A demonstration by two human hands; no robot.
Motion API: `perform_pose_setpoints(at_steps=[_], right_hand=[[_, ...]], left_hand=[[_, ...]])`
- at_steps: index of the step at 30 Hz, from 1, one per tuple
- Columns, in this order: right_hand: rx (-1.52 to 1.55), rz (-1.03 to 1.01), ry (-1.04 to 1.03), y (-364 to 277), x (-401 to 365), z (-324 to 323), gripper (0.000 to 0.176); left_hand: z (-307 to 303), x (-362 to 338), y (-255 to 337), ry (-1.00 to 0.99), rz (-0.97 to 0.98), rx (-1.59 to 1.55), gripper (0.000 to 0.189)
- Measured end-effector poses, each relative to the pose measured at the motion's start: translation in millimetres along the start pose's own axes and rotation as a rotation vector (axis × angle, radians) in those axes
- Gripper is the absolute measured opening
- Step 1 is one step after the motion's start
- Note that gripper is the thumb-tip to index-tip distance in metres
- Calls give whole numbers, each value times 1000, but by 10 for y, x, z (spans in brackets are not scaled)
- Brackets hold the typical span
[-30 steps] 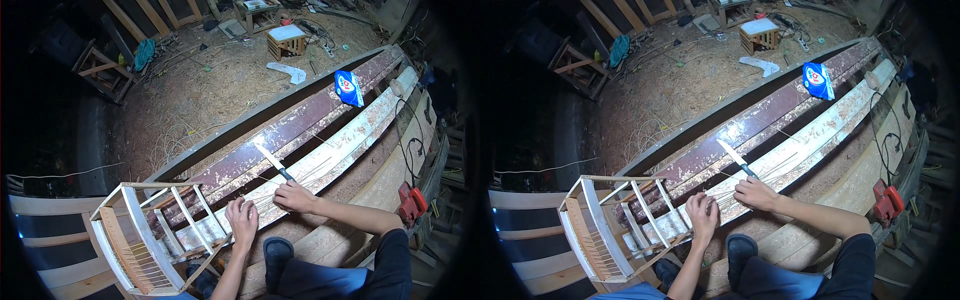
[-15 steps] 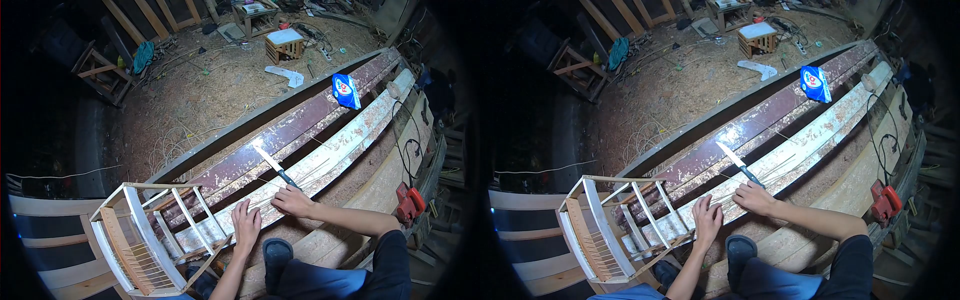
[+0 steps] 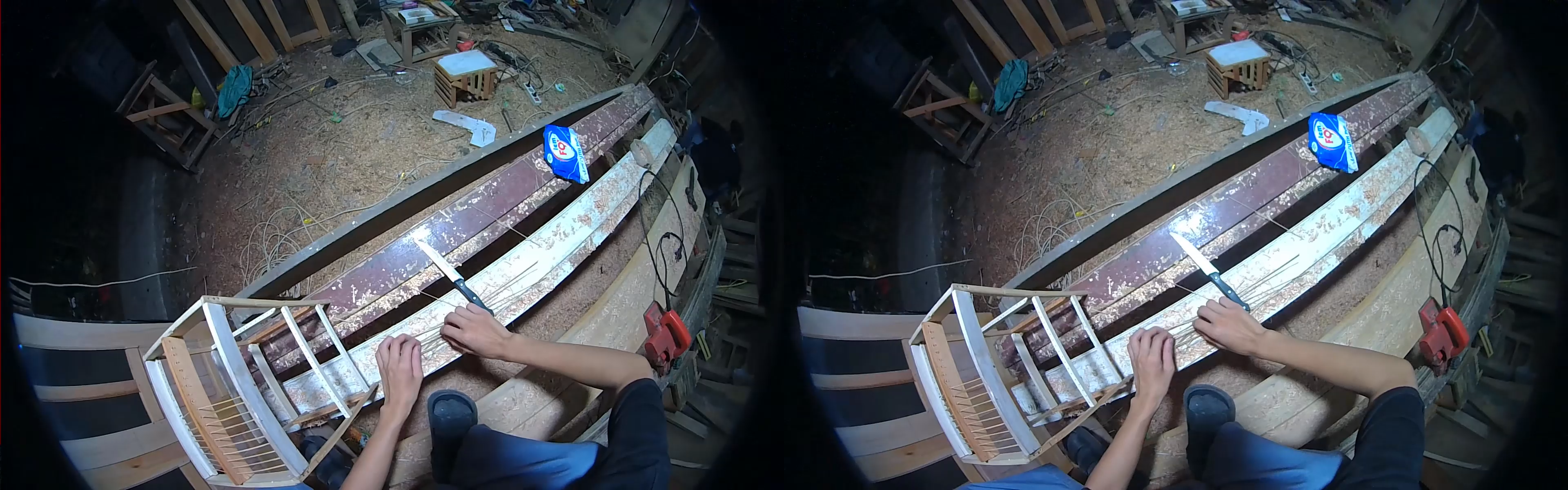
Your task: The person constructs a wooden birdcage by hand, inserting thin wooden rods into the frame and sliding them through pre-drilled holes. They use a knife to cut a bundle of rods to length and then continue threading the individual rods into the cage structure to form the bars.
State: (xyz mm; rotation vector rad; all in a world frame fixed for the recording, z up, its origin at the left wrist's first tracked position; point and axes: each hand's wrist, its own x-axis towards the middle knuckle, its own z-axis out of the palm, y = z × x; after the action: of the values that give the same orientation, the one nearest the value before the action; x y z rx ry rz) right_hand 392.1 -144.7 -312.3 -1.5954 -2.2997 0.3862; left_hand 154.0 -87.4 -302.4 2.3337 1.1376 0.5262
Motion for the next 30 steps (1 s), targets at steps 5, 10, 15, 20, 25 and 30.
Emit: perform_pose_setpoints(at_steps=[5,10,15,20,25,30], right_hand=[[44,-39,68,15,-12,-32,18],[126,-107,176,18,6,-119,25],[254,-94,331,-80,36,-352,33],[155,-110,567,-235,203,-945,20],[-76,-99,646,-409,273,-1567,19],[-298,-201,721,-654,352,-2231,23]], left_hand=[[-218,28,162,18,-8,-8,12],[-635,153,420,25,15,35,12],[-1054,306,674,71,59,81,13],[-1402,405,923,141,46,44,12],[-1725,422,1131,260,51,-10,11],[-2290,401,1390,355,123,-40,20]])
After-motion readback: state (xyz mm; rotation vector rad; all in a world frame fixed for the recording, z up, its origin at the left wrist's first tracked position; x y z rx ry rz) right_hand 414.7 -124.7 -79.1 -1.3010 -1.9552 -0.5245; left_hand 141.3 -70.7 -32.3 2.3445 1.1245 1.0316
